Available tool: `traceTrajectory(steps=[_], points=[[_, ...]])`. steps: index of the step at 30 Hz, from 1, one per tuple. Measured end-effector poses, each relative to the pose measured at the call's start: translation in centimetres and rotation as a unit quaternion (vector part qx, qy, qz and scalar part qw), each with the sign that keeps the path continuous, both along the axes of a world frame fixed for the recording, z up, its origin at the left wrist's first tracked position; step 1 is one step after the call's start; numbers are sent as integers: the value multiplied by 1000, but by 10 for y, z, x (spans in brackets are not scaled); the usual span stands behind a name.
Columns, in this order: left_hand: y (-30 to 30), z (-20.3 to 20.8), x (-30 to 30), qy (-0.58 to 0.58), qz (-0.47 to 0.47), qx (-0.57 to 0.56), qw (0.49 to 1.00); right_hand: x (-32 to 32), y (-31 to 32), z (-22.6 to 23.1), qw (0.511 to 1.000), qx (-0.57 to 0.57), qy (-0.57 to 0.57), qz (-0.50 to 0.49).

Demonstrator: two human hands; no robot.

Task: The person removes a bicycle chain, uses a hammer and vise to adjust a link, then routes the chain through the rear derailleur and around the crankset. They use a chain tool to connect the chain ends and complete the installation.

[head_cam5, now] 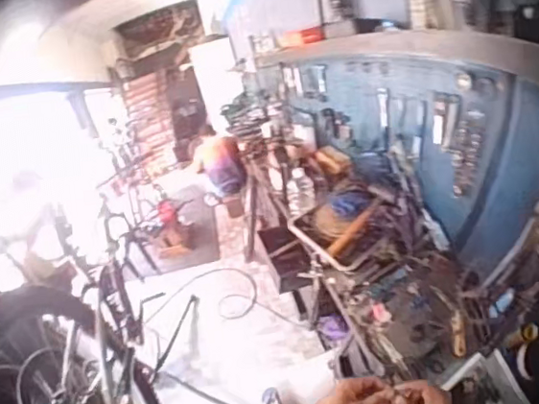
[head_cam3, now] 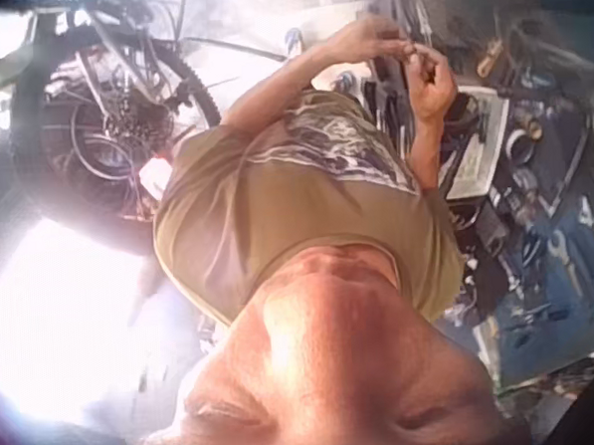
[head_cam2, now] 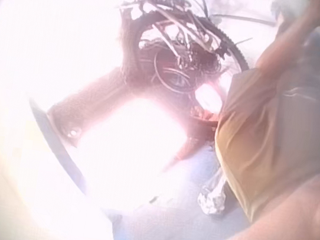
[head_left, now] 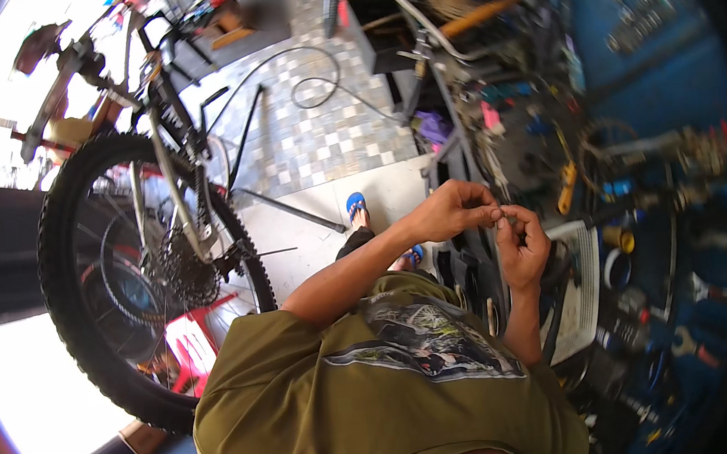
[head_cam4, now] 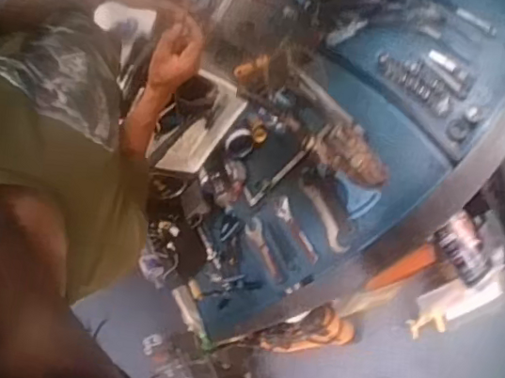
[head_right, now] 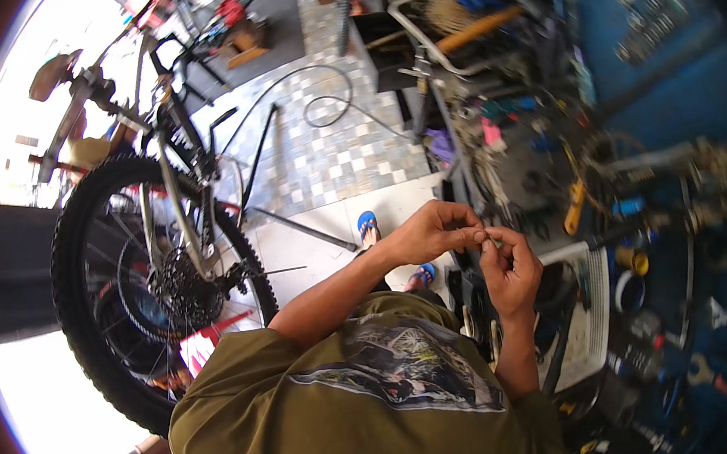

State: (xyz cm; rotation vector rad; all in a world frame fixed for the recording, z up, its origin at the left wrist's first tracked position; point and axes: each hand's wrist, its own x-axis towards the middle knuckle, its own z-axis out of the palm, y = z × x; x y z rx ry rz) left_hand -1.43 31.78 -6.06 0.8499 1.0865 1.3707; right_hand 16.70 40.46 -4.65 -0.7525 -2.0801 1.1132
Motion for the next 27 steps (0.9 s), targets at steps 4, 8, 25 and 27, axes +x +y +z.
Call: traceTrajectory(steps=[4, 8, 25, 27], points=[[-28, -2, -60, -70, 91, 32, 993, -89, -3, -10, 984, -108, 109, 87], [-46, -5, -134, -59, 183, 67, 979, -190, -16, -13, 945, -247, 162, 139], [-250, -45, -368, 175, 621, -160, 747, -579, -160, 0, 493, -559, -172, 644], [-264, -60, -354, 157, 635, -204, 729, -606, -182, -7, 446, -506, -262, 690]])
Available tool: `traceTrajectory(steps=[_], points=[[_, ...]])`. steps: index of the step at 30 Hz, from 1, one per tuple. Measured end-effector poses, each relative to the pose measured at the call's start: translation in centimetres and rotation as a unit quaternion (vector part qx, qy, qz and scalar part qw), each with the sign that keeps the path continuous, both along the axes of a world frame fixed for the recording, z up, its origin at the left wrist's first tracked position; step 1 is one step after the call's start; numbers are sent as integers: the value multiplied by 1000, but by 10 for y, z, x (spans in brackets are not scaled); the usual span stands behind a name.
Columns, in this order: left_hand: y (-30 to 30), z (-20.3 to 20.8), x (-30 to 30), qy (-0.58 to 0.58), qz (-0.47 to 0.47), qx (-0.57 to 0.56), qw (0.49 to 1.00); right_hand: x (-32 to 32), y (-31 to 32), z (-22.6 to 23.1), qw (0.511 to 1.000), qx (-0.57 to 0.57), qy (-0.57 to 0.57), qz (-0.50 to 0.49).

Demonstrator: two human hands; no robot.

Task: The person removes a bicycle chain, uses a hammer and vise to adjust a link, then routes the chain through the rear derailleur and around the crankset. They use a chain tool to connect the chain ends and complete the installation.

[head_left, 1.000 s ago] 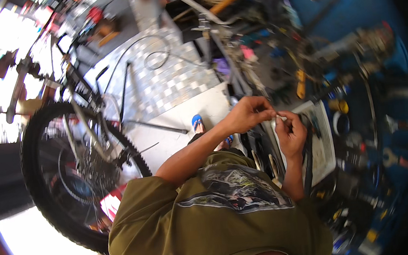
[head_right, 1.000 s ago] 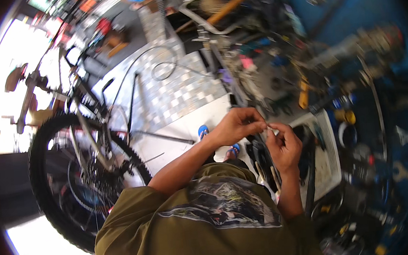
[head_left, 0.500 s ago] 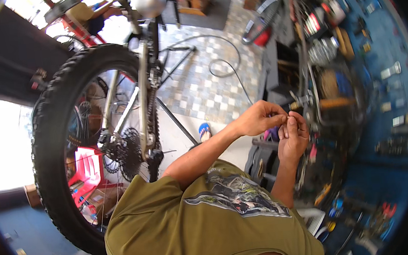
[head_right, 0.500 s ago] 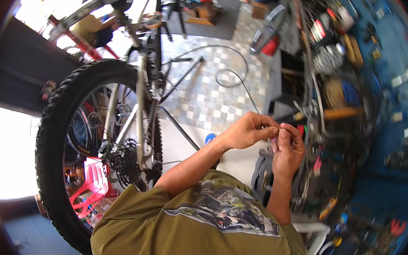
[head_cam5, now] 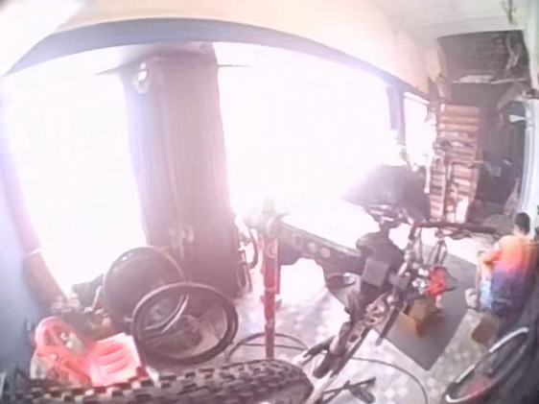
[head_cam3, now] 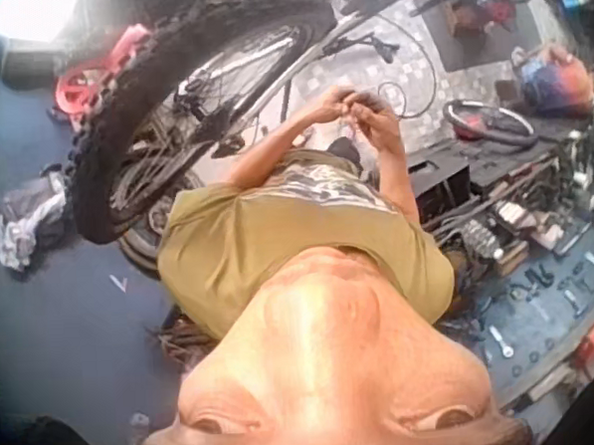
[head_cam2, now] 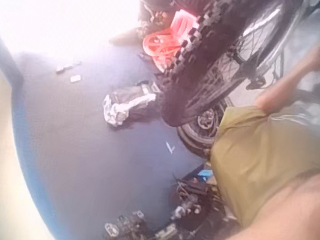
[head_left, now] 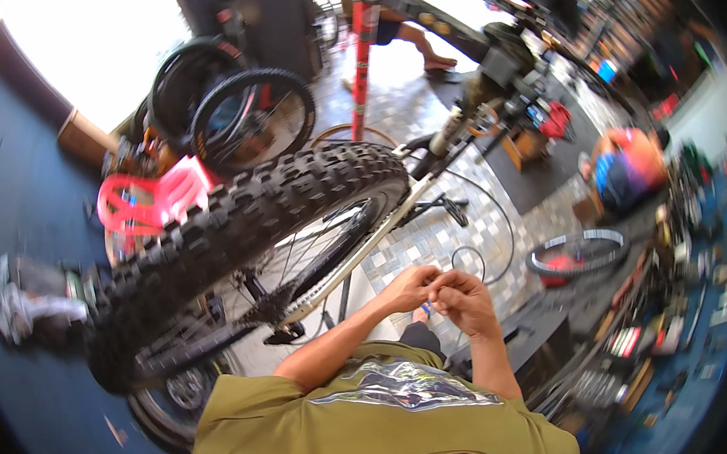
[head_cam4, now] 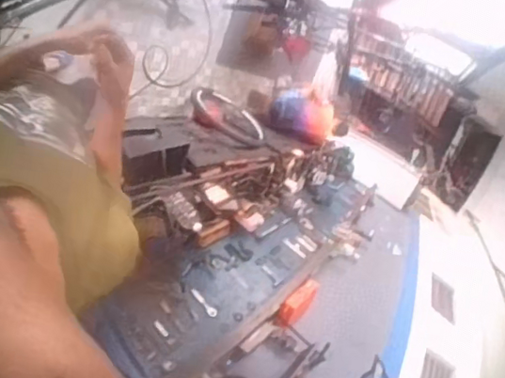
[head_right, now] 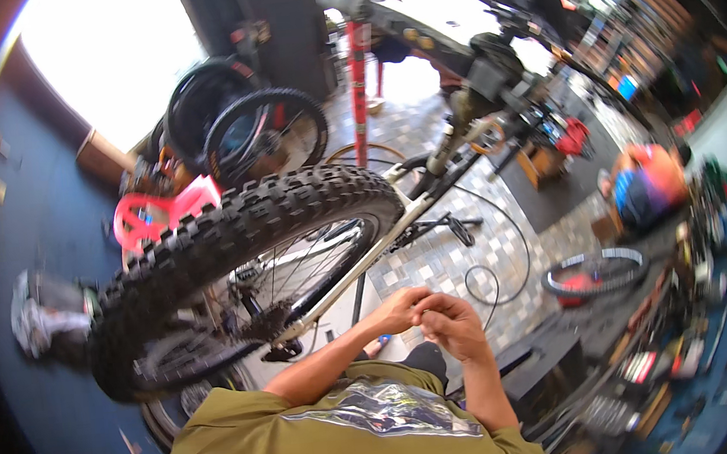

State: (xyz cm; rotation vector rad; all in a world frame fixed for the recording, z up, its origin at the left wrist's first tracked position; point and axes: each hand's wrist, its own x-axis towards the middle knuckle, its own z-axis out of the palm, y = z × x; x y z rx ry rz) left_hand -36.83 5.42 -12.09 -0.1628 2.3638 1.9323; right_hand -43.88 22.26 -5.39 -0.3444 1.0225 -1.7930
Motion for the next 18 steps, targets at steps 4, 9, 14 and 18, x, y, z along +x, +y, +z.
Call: traceTrajectory(steps=[4, 9, 14, 18], points=[[4, -70, 23, -69, 147, -6, 987, -56, -32, -16, 969, 54, 76, 230], [48, -127, 89, -163, 387, 1, 908, -100, -46, -17, 902, 61, 144, 401], [103, -196, 151, -271, 540, 52, 795, -105, -68, -32, 859, 101, 202, 459], [115, -258, 201, -258, 651, 115, 704, -69, -88, -38, 790, 85, 281, 538]])
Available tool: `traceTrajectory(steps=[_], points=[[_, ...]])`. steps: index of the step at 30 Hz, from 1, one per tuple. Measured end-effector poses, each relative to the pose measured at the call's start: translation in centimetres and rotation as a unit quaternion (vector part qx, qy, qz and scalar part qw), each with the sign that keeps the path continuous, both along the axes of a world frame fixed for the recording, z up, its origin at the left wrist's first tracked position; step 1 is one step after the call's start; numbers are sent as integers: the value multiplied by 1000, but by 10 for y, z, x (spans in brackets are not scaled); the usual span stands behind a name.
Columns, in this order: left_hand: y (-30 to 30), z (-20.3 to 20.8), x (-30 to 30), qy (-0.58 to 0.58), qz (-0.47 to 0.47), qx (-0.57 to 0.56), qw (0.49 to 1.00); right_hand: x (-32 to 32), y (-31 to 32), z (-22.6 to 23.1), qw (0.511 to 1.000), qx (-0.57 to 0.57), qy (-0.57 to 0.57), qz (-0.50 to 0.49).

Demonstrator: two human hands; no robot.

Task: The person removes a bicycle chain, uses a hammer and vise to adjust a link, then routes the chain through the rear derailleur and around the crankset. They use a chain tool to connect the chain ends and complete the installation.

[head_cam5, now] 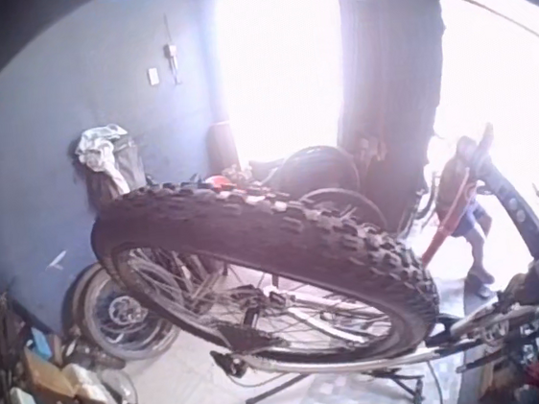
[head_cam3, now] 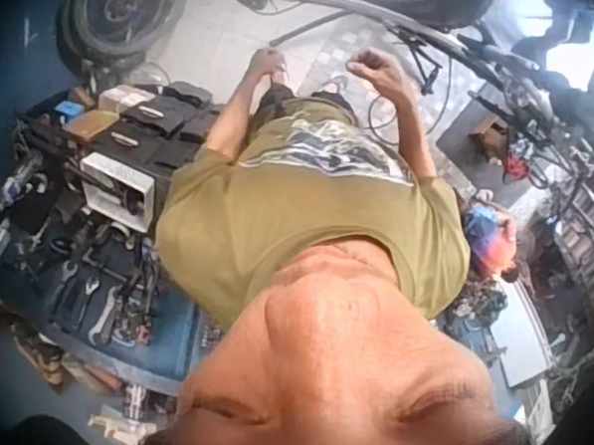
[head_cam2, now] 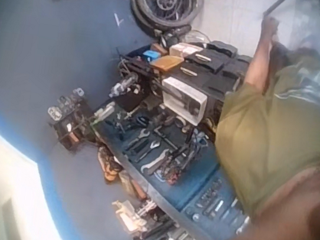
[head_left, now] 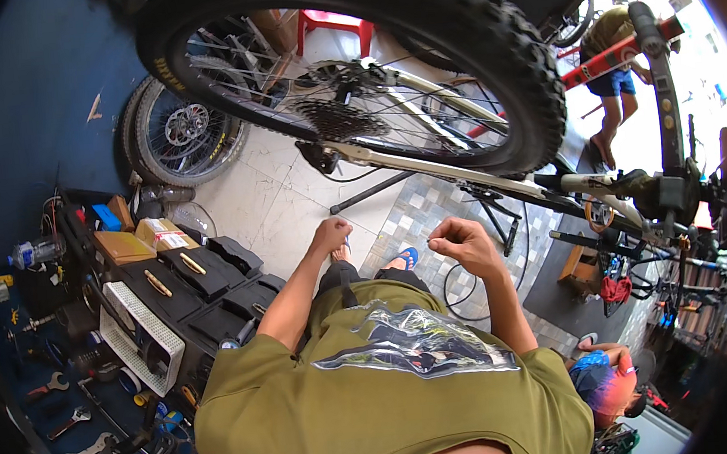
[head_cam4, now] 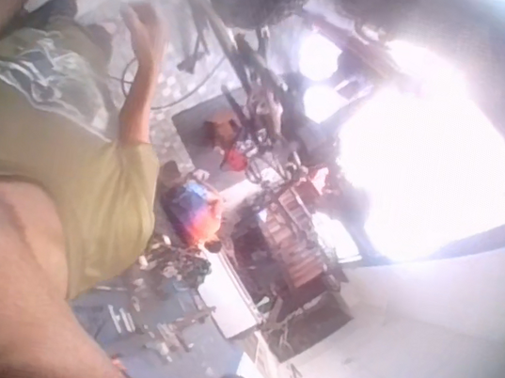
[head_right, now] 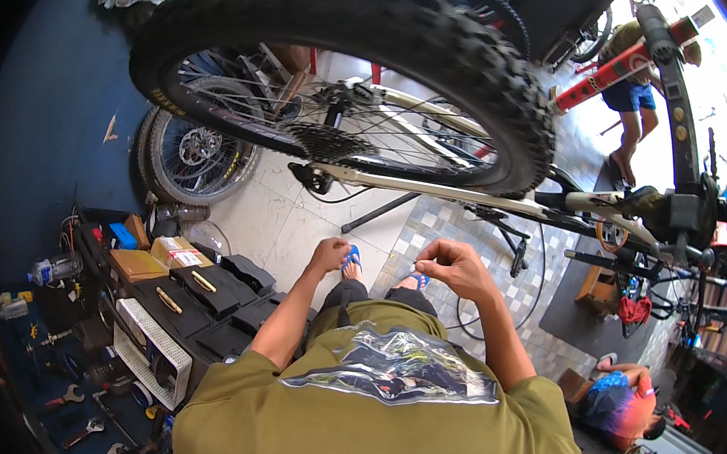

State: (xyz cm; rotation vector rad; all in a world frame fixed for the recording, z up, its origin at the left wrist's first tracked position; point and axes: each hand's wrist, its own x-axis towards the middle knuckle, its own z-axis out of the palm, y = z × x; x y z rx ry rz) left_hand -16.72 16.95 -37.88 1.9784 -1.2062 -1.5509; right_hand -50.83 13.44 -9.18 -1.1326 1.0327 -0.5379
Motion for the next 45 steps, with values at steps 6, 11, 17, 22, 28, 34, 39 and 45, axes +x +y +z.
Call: traceTrajectory(steps=[6, 11, 17, 22, 28, 34, 39, 45], points=[[-60, -6, 23, 15, 153, -135, 979, 70, -6, -15, 978, -31, 155, 136], [-112, 12, 19, -43, 83, -182, 979, 67, -6, -107, 904, -195, 319, 205], [-125, -16, 24, 6, 89, -266, 960, 54, -19, -211, 880, -113, 395, 238], [-136, -52, 25, -5, 52, -292, 955, 44, -51, -310, 879, -111, 384, 261], [-155, -139, 10, -26, 63, -382, 922, 69, -110, -385, 842, -188, 429, 266], [-159, -176, -3, 31, 92, -480, 872, 86, -142, -465, 855, -274, 377, 226], [-149, -224, 0, 175, 99, -431, 880, 94, -145, -518, 886, -331, 300, 121], [-147, -269, 6, 207, 57, -434, 875, 107, -123, -549, 908, -332, 253, 35]])
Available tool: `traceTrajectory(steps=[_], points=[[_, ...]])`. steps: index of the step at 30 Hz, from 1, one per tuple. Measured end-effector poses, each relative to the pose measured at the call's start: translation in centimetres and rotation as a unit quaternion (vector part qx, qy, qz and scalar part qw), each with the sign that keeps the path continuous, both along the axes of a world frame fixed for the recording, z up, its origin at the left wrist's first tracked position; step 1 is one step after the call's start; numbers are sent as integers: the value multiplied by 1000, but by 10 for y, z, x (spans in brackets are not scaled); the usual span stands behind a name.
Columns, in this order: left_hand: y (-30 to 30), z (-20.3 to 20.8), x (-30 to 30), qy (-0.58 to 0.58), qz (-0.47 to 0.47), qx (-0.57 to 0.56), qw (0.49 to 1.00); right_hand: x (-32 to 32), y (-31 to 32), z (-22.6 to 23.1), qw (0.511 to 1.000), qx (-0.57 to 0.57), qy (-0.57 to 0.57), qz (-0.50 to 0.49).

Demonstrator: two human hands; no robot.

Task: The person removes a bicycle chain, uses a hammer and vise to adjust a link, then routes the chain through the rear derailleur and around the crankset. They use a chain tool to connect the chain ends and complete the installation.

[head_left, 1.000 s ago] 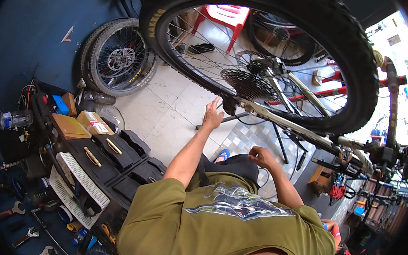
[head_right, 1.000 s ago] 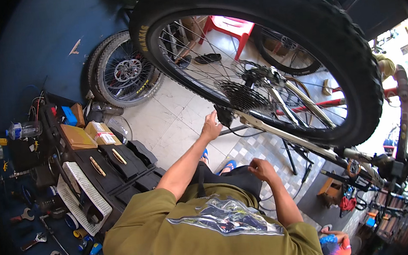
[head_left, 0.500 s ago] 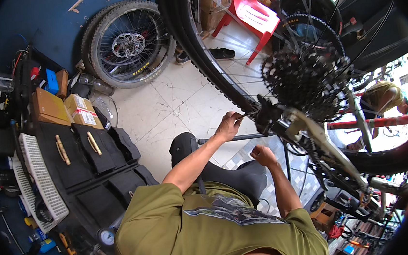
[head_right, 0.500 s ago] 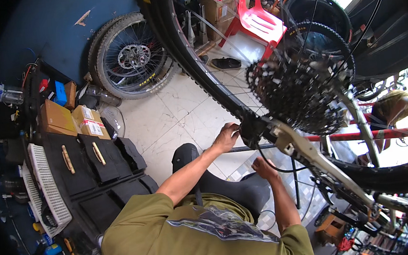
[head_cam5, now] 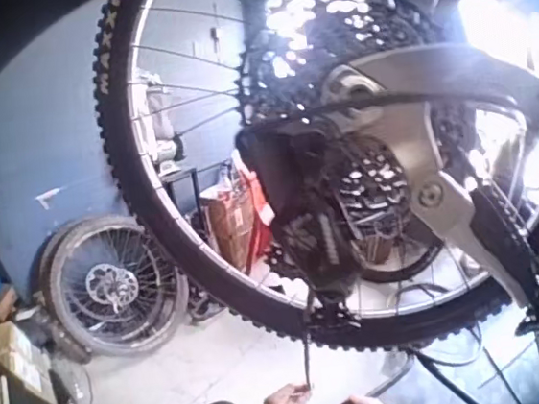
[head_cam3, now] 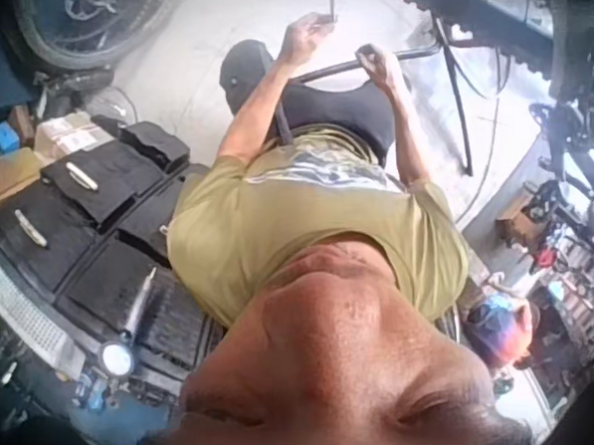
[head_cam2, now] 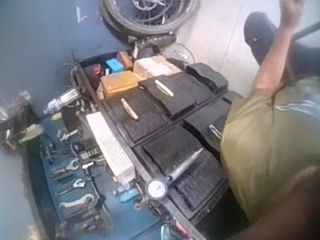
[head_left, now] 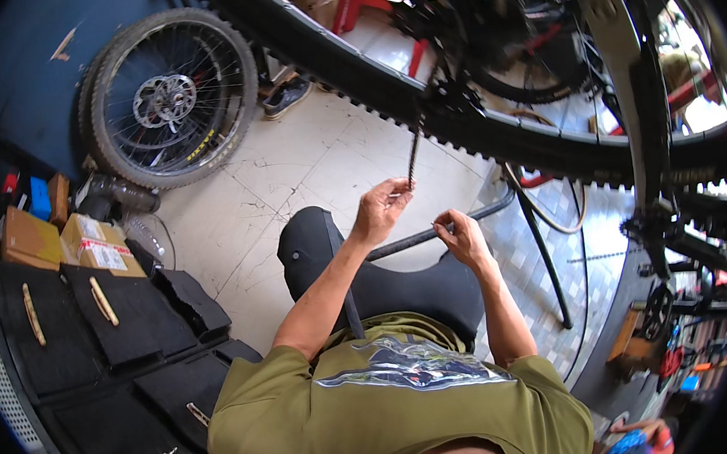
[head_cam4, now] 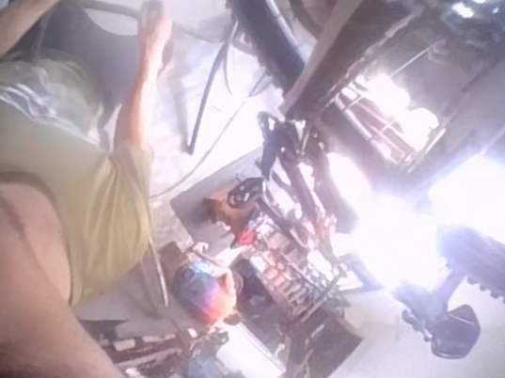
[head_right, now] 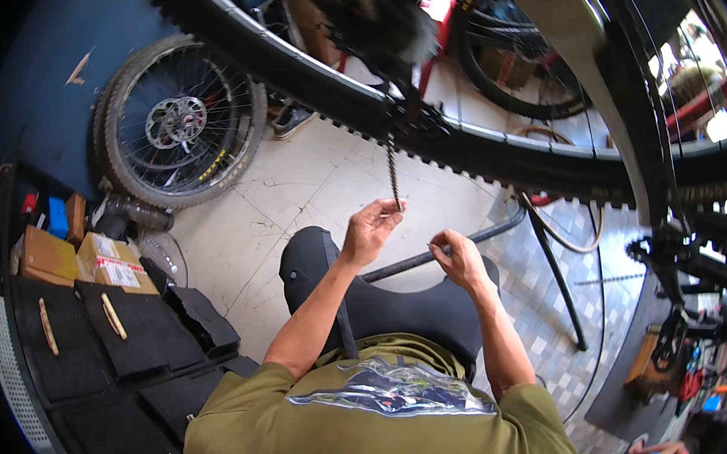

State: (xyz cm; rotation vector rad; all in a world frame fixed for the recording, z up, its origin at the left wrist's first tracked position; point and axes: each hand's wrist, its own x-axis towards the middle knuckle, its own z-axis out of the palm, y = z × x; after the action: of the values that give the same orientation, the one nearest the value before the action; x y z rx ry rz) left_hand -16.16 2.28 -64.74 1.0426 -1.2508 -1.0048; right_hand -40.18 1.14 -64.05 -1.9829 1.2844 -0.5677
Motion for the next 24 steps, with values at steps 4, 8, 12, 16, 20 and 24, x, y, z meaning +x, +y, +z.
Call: traceTrajectory(steps=[4, 8, 12, 16, 20, 24], points=[[2, -12, -3, 9, -20, 65, 998, 4, 25, -1, 997, 0, -53, -52], [0, -30, -2, 37, -82, 92, 992, 10, 40, 26, 993, -23, -100, -57], [4, -49, -12, 38, -130, 152, 979, 7, 44, 18, 988, -35, -119, -92], [14, -65, -22, 125, -130, 210, 961, 5, 58, 4, 984, -1, -132, -117], [23, -46, -35, 233, -129, 239, 934, -3, 66, -3, 984, -13, -138, -114], [26, -27, -43, 262, -133, 235, 926, -3, 67, 3, 985, -20, -130, -114]])
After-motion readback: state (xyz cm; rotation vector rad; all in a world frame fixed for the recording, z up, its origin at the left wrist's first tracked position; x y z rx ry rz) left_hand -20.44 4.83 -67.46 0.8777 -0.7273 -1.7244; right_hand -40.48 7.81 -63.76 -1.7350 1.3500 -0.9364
